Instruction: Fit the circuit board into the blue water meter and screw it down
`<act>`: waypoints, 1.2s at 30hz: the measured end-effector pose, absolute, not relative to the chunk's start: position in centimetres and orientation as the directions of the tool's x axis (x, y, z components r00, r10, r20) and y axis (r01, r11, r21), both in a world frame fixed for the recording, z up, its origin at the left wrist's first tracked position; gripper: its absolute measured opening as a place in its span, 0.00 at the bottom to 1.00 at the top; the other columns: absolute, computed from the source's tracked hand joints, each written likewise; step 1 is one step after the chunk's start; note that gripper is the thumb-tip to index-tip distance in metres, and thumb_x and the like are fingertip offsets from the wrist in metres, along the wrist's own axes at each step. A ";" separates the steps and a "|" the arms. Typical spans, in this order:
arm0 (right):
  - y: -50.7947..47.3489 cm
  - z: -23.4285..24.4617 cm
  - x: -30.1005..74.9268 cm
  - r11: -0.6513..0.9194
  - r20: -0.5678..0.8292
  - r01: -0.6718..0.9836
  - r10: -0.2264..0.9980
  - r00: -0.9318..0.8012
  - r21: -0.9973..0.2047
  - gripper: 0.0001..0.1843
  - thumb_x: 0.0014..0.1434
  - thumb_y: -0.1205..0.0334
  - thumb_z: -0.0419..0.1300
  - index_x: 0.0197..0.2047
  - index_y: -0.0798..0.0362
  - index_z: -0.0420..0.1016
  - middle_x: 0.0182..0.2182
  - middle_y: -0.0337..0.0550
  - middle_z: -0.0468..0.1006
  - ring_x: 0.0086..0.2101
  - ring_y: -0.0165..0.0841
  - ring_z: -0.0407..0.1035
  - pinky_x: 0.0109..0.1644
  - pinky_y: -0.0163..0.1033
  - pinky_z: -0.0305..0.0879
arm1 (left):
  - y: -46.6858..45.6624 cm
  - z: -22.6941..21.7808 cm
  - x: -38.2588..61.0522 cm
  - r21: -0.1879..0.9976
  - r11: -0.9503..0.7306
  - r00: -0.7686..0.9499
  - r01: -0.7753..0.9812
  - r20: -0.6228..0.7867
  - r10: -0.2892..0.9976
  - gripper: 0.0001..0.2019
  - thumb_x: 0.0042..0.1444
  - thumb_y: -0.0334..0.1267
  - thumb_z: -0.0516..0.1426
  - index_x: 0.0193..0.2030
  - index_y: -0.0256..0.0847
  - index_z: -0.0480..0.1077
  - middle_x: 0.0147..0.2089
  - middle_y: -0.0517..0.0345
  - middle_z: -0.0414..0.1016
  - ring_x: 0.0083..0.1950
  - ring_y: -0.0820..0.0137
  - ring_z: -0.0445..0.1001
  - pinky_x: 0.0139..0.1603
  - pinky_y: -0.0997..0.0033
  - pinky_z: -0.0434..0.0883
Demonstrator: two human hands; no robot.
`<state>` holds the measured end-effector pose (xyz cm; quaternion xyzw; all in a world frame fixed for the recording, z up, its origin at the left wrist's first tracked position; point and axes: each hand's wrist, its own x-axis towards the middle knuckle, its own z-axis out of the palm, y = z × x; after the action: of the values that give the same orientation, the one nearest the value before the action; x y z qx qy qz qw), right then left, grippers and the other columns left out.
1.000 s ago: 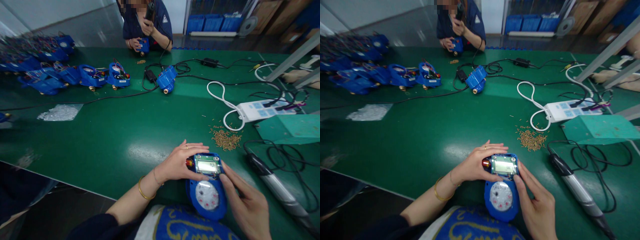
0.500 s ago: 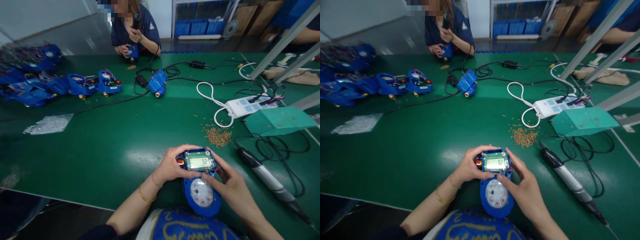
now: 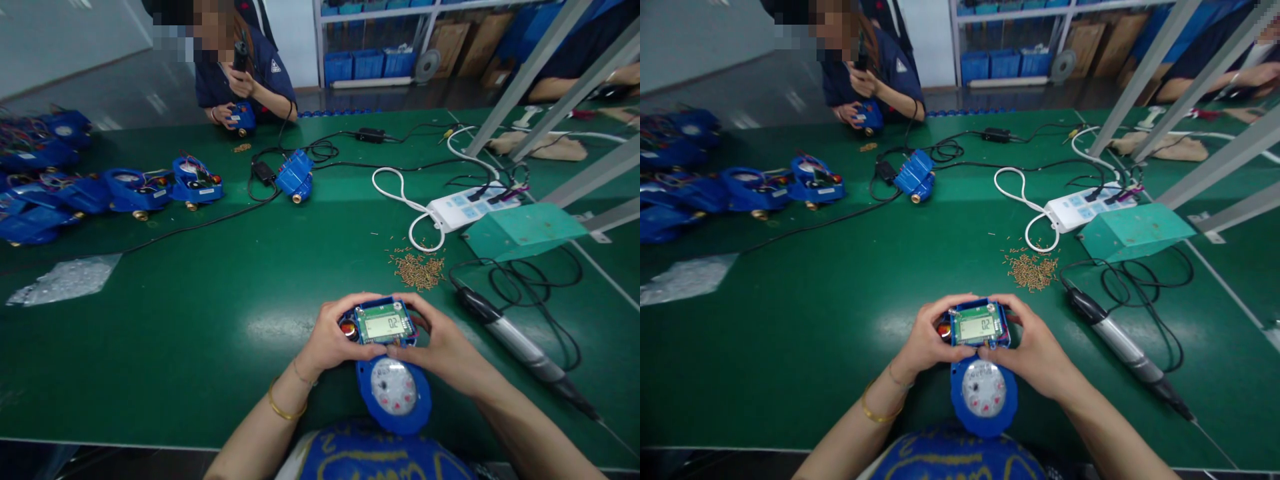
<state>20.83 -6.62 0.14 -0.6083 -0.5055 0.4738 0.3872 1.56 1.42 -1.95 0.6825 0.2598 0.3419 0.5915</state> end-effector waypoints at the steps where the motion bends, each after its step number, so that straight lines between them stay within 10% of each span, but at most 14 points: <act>1: -6.2 0.2 21.0 -0.183 -0.187 0.270 0.982 0.008 -0.945 0.29 0.48 0.56 0.70 0.54 0.50 0.70 0.51 0.48 0.76 0.49 0.41 0.74 0.52 0.47 0.72 | 1.5 -2.0 1.6 0.986 -0.164 0.633 -0.042 0.153 0.759 0.34 0.40 0.48 0.73 0.56 0.39 0.75 0.52 0.47 0.82 0.52 0.57 0.81 0.55 0.60 0.76; 13: -1.8 0.3 22.7 -0.078 -0.153 0.471 0.980 -0.124 -0.879 0.07 0.46 0.73 0.60 0.28 0.52 0.74 0.29 0.39 0.74 0.31 0.32 0.67 0.35 0.36 0.57 | 1.8 -1.4 2.0 0.978 -0.209 0.694 0.008 0.145 0.705 0.34 0.40 0.47 0.73 0.56 0.39 0.75 0.51 0.48 0.83 0.50 0.58 0.82 0.53 0.63 0.77; 18: -1.1 -0.1 22.9 -0.085 -0.153 0.465 0.982 -0.109 -0.881 0.07 0.43 0.73 0.62 0.21 0.53 0.70 0.24 0.37 0.71 0.27 0.29 0.63 0.31 0.34 0.52 | 2.1 -1.2 1.8 0.958 -0.285 0.732 0.029 0.174 0.659 0.34 0.40 0.47 0.73 0.56 0.41 0.75 0.52 0.49 0.82 0.54 0.55 0.80 0.68 0.50 0.66; 36: -2.1 -0.2 23.7 -0.419 -0.422 0.063 0.876 -0.232 -0.906 0.16 0.47 0.55 0.71 0.36 0.55 0.77 0.36 0.44 0.82 0.39 0.35 0.75 0.46 0.40 0.70 | 2.3 -1.3 1.2 0.912 -0.409 0.769 -0.018 0.274 0.577 0.34 0.42 0.43 0.74 0.58 0.45 0.72 0.56 0.50 0.80 0.57 0.57 0.76 0.69 0.49 0.61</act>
<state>23.72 -2.14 -0.22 -0.5349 -0.4390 0.6508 0.3125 1.24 2.30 -1.34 0.7878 0.1773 0.2897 0.5138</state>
